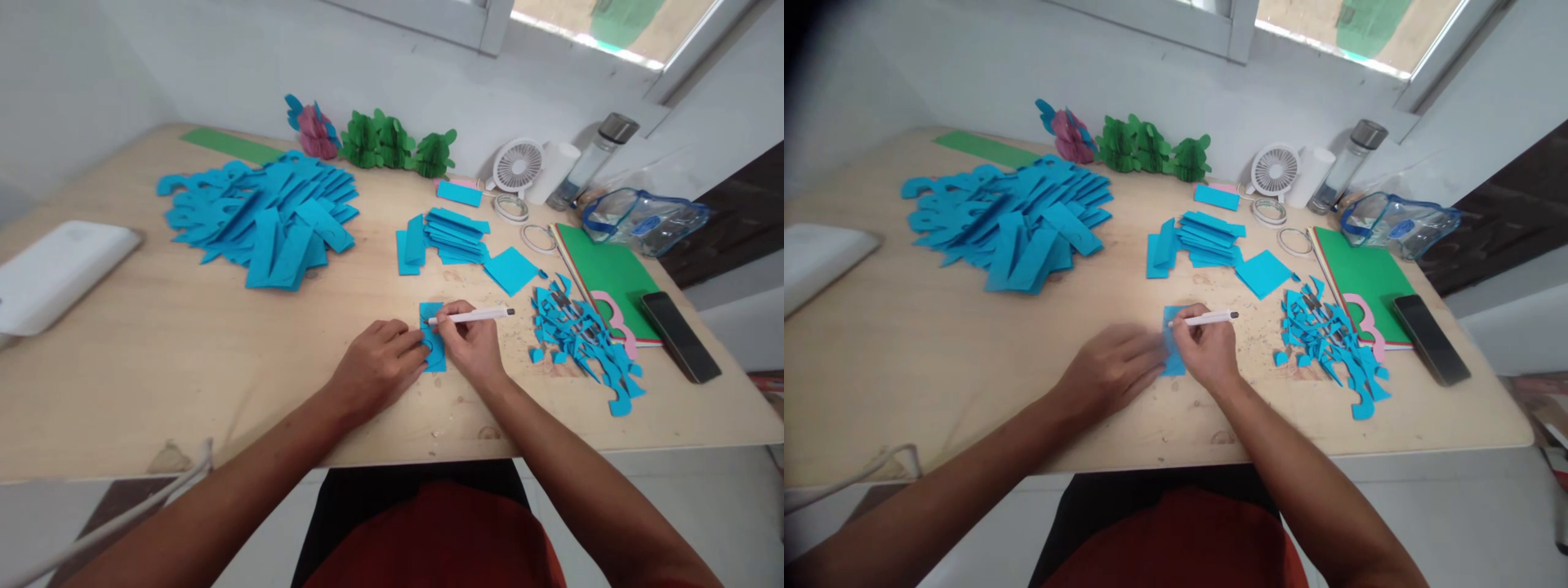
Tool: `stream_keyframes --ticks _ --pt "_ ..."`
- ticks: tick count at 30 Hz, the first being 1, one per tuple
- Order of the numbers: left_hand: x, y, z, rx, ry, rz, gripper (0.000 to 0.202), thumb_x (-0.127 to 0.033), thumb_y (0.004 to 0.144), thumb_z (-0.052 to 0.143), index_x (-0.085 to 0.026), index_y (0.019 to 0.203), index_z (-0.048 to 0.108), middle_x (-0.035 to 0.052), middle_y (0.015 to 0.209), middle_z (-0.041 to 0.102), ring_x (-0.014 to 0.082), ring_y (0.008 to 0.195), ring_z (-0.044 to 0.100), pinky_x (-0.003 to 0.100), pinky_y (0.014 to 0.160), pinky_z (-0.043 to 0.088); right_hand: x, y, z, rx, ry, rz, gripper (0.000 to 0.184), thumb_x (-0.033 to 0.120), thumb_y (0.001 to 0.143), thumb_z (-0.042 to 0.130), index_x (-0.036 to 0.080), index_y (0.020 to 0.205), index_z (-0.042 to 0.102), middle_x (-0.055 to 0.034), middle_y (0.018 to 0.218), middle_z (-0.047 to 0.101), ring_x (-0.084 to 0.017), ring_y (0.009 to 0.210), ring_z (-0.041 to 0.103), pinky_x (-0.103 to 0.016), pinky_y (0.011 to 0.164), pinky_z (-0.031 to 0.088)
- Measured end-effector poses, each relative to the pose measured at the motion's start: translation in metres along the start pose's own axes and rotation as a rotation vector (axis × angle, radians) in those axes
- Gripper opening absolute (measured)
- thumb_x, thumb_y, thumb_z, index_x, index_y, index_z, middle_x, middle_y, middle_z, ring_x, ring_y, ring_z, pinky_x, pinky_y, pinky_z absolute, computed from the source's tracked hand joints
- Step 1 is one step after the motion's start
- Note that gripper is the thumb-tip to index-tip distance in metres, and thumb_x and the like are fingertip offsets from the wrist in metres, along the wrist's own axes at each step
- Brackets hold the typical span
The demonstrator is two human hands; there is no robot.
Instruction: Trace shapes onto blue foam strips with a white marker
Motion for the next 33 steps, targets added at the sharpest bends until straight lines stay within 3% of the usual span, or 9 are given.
stream_keyframes --ticks 10,14,23,28,33 --pt "0.003 -0.002 0.000 -0.009 -0.056 -0.009 0.018 -0.020 0.095 0.050 -0.017 0.092 0.068 0.0068 0.098 0.073 0.0210 0.087 0.062 0.037 0.078 0.051 0.001 0.001 -0.003 -0.032 -0.014 -0.037 0.021 0.035 0.092 0.051 0.022 0.103 0.065 -0.0019 0.082 0.072 -0.015 0.069 0.066 -0.026 0.063 0.050" --pt "0.007 -0.001 -0.001 -0.039 -0.047 -0.053 0.021 -0.023 0.096 0.048 -0.017 0.090 0.067 0.0076 0.091 0.072 0.0222 0.084 0.061 0.037 0.074 0.050 0.003 0.000 -0.003 -0.039 -0.052 -0.035 0.024 0.036 0.093 0.051 0.022 0.107 0.065 -0.0022 0.087 0.074 -0.015 0.064 0.063 -0.026 0.060 0.050" --pt "0.014 -0.001 0.001 -0.006 -0.104 -0.152 0.014 -0.020 0.091 0.051 -0.017 0.085 0.064 0.0084 0.085 0.066 0.0228 0.082 0.059 0.036 0.071 0.047 0.001 0.001 -0.001 0.003 -0.217 -0.098 0.027 0.029 0.092 0.048 0.025 0.114 0.063 -0.0035 0.100 0.075 -0.020 0.091 0.071 -0.029 0.080 0.054" --pt "0.023 -0.001 0.005 0.040 -0.171 -0.244 0.012 -0.018 0.087 0.055 -0.018 0.091 0.065 0.0064 0.085 0.066 0.0214 0.081 0.058 0.034 0.071 0.047 0.002 0.001 0.000 0.012 -0.254 -0.108 0.029 0.026 0.092 0.046 0.022 0.115 0.063 -0.0055 0.098 0.075 -0.021 0.089 0.072 -0.030 0.080 0.054" --pt "0.030 0.007 0.013 0.182 -0.173 -0.303 0.012 -0.016 0.082 0.058 -0.020 0.090 0.066 0.0040 0.082 0.067 0.0212 0.079 0.059 0.033 0.069 0.046 -0.001 0.001 0.001 0.024 -0.285 -0.125 0.028 0.025 0.090 0.047 0.025 0.114 0.062 -0.0042 0.099 0.076 -0.021 0.093 0.071 -0.030 0.083 0.053"
Point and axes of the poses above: each hand's wrist, its own y-axis towards the middle knuckle, its own z-axis out of the palm, x = y × z, the point moved 6 cm from there along y, towards the middle knuckle
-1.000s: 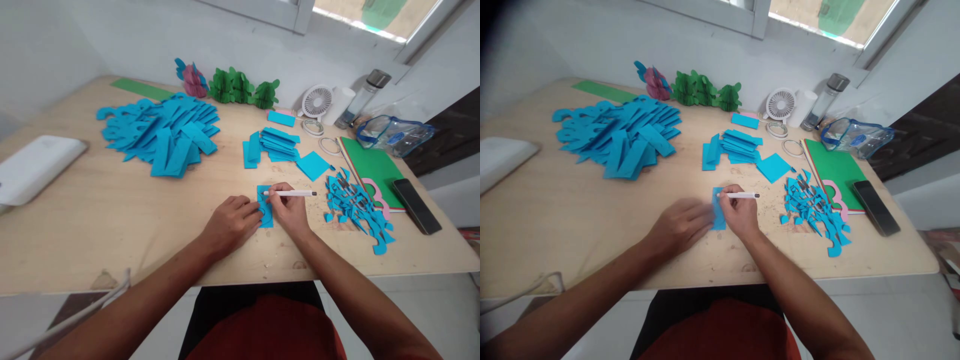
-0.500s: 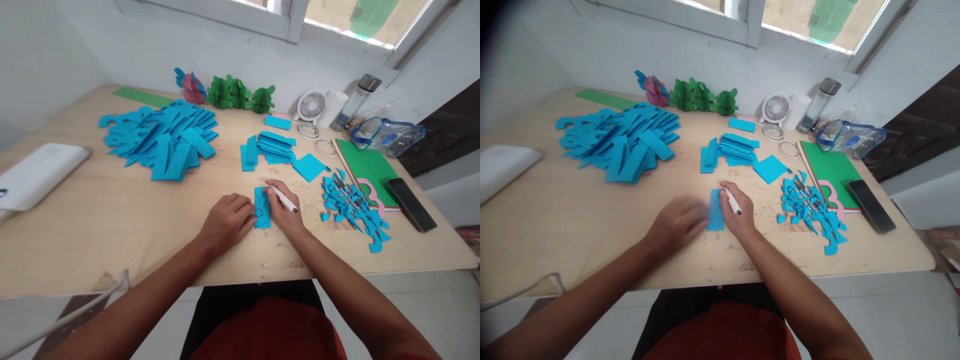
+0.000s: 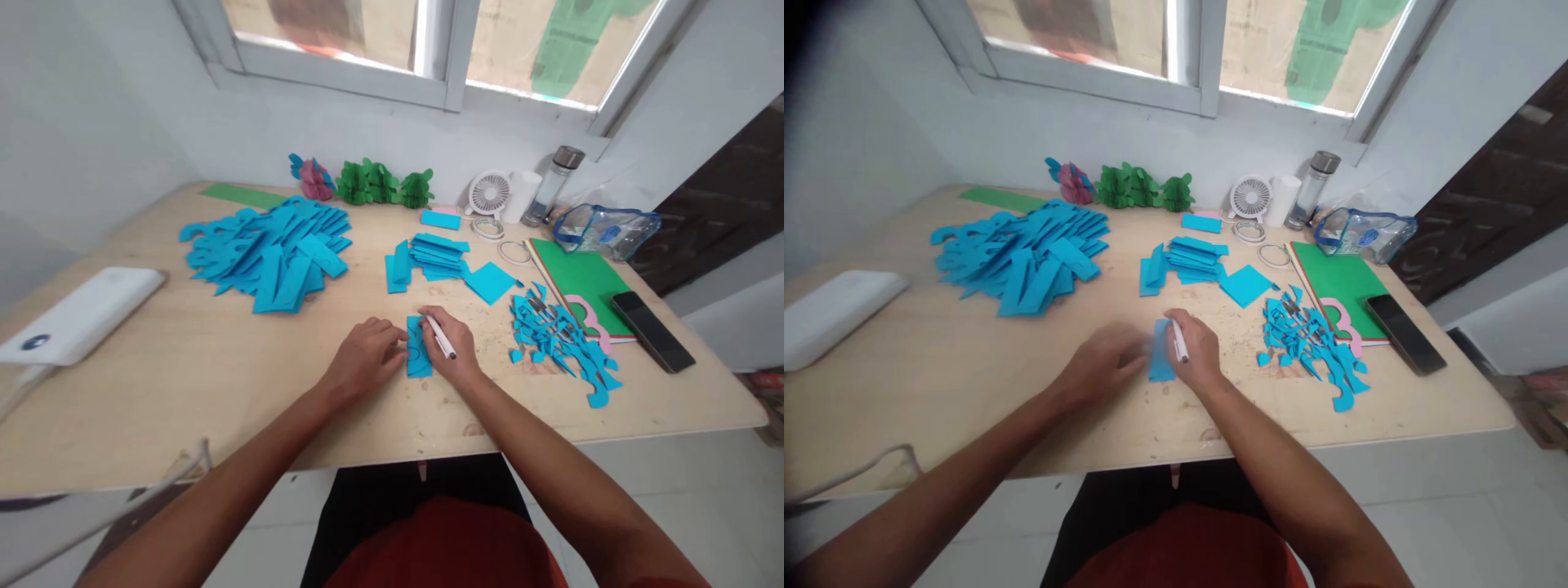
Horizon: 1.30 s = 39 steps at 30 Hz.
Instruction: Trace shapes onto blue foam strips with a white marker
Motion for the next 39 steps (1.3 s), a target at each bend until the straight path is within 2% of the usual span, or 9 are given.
stream_keyframes --ticks 4,12,18,30,35,39 --pt "0.000 0.011 0.005 0.049 0.085 -0.086 0.009 -0.015 0.079 0.060 -0.021 0.084 0.066 0.0044 0.080 0.068 0.0229 0.077 0.061 0.034 0.067 0.045 -0.001 -0.001 0.001 -0.003 -0.021 -0.028 0.029 0.024 0.090 0.047 0.023 0.115 0.062 -0.0054 0.100 0.075 -0.022 0.093 0.071 -0.031 0.083 0.053" --pt "-0.006 0.011 0.010 -0.039 0.160 -0.125 0.009 -0.017 0.079 0.057 -0.021 0.080 0.065 0.0052 0.076 0.066 0.0238 0.077 0.060 0.034 0.064 0.042 0.001 -0.002 0.001 0.004 -0.066 -0.051 0.029 0.023 0.090 0.048 0.025 0.115 0.062 -0.0053 0.102 0.075 -0.022 0.096 0.071 -0.029 0.085 0.052" --pt "-0.009 0.003 0.006 -0.123 0.064 -0.152 0.007 -0.017 0.079 0.057 -0.021 0.079 0.064 0.0043 0.077 0.066 0.0228 0.077 0.059 0.035 0.068 0.043 0.001 -0.003 0.000 -0.006 -0.055 -0.058 0.030 0.022 0.088 0.049 0.025 0.115 0.063 -0.0051 0.103 0.075 -0.022 0.096 0.070 -0.029 0.085 0.051" --pt "-0.009 0.001 0.004 -0.179 -0.040 -0.162 0.009 -0.015 0.079 0.056 -0.021 0.072 0.059 0.0025 0.075 0.065 0.0198 0.075 0.058 0.033 0.069 0.046 -0.003 -0.002 0.001 0.030 0.036 0.004 0.026 0.024 0.080 0.057 0.026 0.104 0.067 0.0013 0.076 0.071 -0.018 0.069 0.067 -0.025 0.066 0.049" --pt "-0.001 -0.004 -0.004 -0.265 -0.052 -0.223 0.009 -0.018 0.085 0.052 -0.020 0.079 0.059 0.0035 0.079 0.067 0.0201 0.077 0.060 0.033 0.067 0.047 -0.014 0.002 -0.009 -0.066 0.119 0.105 0.024 0.027 0.078 0.055 0.024 0.099 0.066 0.0043 0.066 0.063 -0.015 0.058 0.058 -0.023 0.058 0.044" --pt "0.003 -0.005 -0.006 -0.294 -0.041 -0.237 0.008 -0.020 0.085 0.054 -0.020 0.086 0.062 0.0047 0.083 0.070 0.0221 0.081 0.062 0.036 0.070 0.048 -0.018 0.004 -0.015 -0.110 0.147 0.126 0.026 0.030 0.077 0.054 0.024 0.099 0.065 0.0045 0.065 0.060 -0.015 0.056 0.055 -0.023 0.055 0.041"
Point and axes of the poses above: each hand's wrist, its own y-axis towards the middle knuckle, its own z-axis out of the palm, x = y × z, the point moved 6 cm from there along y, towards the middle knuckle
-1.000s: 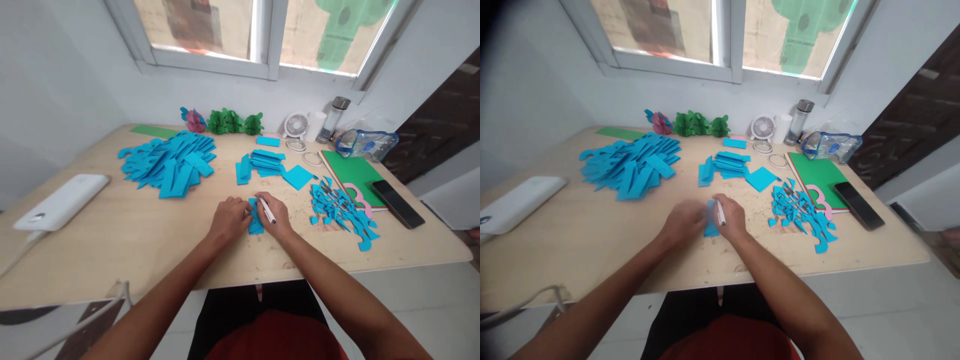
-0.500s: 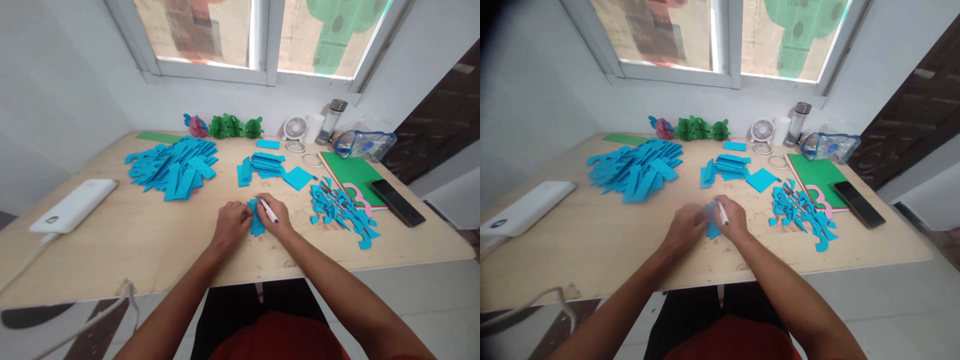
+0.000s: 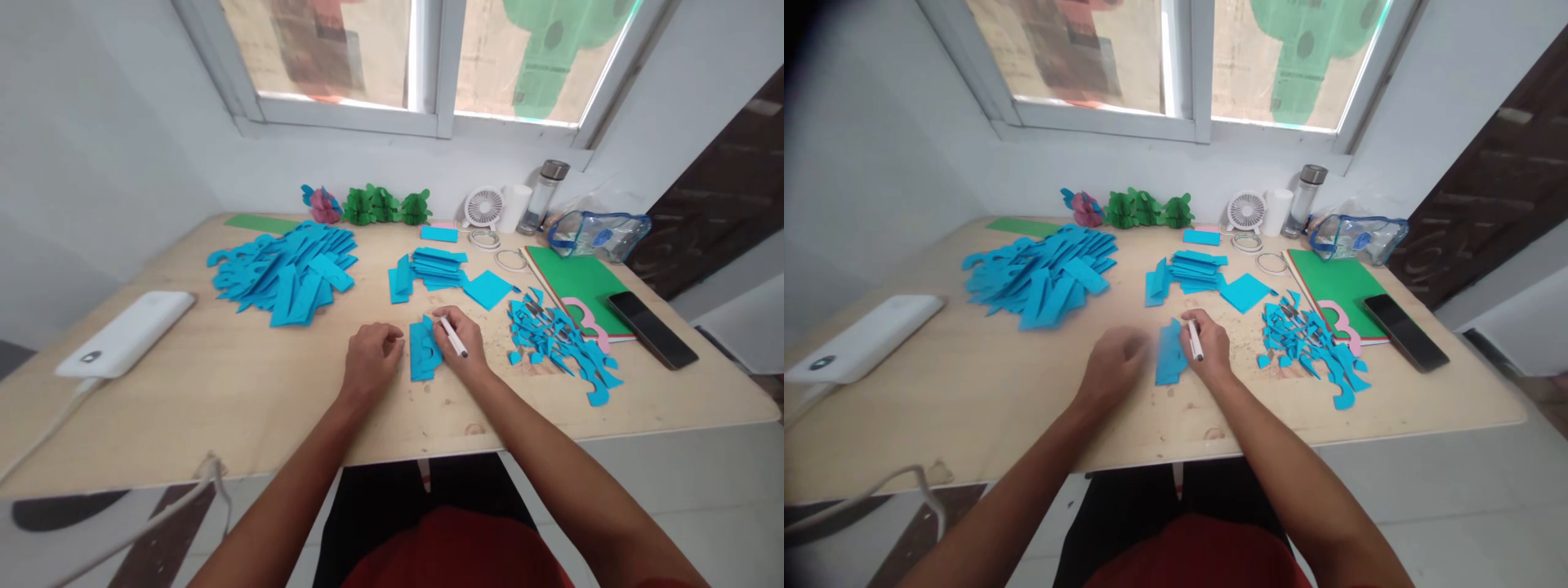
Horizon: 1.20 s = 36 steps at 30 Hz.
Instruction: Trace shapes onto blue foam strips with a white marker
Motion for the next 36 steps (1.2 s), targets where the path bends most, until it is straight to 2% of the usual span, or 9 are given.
stream_keyframes --ticks 10,16,20,25,30,36 --pt "0.010 0.012 0.013 0.178 0.093 -0.121 0.023 -0.024 0.086 0.052 -0.020 0.102 0.070 0.0065 0.097 0.074 0.0242 0.094 0.065 0.038 0.085 0.049 0.002 -0.001 0.001 0.027 -0.147 0.050 0.023 0.028 0.080 0.054 0.026 0.099 0.067 0.0036 0.069 0.066 -0.016 0.063 0.060 -0.024 0.062 0.042" --pt "0.010 0.033 0.028 0.339 0.194 -0.164 0.025 -0.027 0.086 0.055 -0.023 0.104 0.071 0.0056 0.100 0.074 0.0262 0.101 0.064 0.037 0.085 0.047 0.003 -0.001 0.003 0.030 -0.230 0.042 0.024 0.026 0.082 0.055 0.026 0.102 0.068 0.0018 0.072 0.069 -0.017 0.069 0.065 -0.024 0.065 0.043" --pt "0.011 0.045 0.038 0.401 0.251 -0.155 0.022 -0.028 0.082 0.060 -0.023 0.100 0.072 0.0083 0.103 0.073 0.0305 0.105 0.063 0.039 0.086 0.047 0.002 -0.001 0.004 0.041 -0.238 0.035 0.024 0.024 0.083 0.055 0.026 0.103 0.068 0.0009 0.076 0.071 -0.018 0.072 0.066 -0.024 0.066 0.043" --pt "0.013 0.047 0.042 0.393 0.265 -0.177 0.021 -0.028 0.079 0.063 -0.023 0.099 0.070 0.0087 0.102 0.072 0.0313 0.109 0.061 0.038 0.087 0.046 0.001 -0.001 0.004 0.026 -0.223 0.041 0.023 0.023 0.082 0.056 0.026 0.102 0.069 0.0005 0.077 0.072 -0.018 0.070 0.066 -0.024 0.067 0.043" --pt "0.013 0.041 0.041 0.308 0.224 -0.235 0.018 -0.022 0.083 0.058 -0.021 0.097 0.068 0.0075 0.099 0.072 0.0275 0.106 0.062 0.038 0.089 0.044 0.000 -0.002 0.002 0.006 -0.193 0.021 0.024 0.024 0.082 0.056 0.025 0.102 0.069 0.0017 0.068 0.068 -0.017 0.064 0.063 -0.023 0.061 0.041" --pt "0.010 0.034 0.035 0.215 0.118 -0.286 0.008 -0.016 0.079 0.060 -0.020 0.084 0.065 0.0044 0.089 0.072 0.0243 0.098 0.064 0.037 0.089 0.045 0.001 -0.002 0.002 0.009 -0.166 0.015 0.025 0.026 0.081 0.055 0.024 0.101 0.069 0.0005 0.072 0.070 -0.018 0.069 0.065 -0.024 0.064 0.043"
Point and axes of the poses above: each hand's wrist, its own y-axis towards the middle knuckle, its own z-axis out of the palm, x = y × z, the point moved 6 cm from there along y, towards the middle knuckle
